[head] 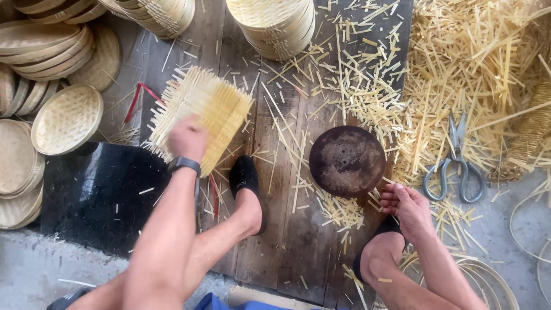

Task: Assembling and finishing a circular bamboo basket frame using strips and a wooden form.

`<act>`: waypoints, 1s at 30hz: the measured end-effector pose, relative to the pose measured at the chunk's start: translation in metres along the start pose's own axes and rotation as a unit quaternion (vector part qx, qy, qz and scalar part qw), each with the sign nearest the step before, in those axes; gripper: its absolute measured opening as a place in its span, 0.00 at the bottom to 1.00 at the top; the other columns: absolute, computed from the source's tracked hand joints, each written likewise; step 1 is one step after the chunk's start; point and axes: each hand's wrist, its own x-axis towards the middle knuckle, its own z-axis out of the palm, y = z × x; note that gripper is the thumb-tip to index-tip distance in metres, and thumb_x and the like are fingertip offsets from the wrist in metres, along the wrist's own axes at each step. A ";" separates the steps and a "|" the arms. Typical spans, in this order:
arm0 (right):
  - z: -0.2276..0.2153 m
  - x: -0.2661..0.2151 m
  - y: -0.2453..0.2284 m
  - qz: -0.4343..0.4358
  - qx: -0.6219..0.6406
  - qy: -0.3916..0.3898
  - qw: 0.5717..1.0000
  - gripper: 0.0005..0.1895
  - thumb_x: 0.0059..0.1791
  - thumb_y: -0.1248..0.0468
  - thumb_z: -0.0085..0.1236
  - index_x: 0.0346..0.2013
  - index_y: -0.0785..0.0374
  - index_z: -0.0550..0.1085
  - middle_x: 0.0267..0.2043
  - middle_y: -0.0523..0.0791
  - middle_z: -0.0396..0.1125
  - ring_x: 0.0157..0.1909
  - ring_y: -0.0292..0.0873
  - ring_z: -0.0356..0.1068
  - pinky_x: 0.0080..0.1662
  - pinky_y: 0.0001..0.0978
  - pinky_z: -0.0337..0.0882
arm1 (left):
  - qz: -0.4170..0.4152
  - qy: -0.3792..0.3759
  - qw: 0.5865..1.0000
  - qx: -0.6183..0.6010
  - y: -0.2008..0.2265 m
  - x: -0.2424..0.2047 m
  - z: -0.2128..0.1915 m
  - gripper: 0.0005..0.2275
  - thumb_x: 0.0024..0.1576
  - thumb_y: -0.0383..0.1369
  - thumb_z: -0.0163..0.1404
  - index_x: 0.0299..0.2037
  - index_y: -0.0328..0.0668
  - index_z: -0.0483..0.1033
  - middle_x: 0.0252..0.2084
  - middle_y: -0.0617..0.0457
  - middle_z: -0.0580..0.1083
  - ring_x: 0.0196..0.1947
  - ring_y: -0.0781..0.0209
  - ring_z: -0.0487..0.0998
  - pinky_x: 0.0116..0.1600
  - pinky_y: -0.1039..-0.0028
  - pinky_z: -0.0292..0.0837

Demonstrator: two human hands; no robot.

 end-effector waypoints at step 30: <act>0.019 0.008 -0.039 -0.191 -0.080 0.098 0.973 0.21 0.47 0.67 0.66 0.53 0.66 0.70 0.39 0.45 0.73 0.37 0.37 0.71 0.40 0.28 0.72 | -0.196 -0.458 0.747 -0.441 0.139 -0.120 0.115 0.13 0.48 0.25 0.65 0.42 0.29 0.81 0.38 0.48 0.82 0.34 0.64 0.82 0.41 0.72 0.79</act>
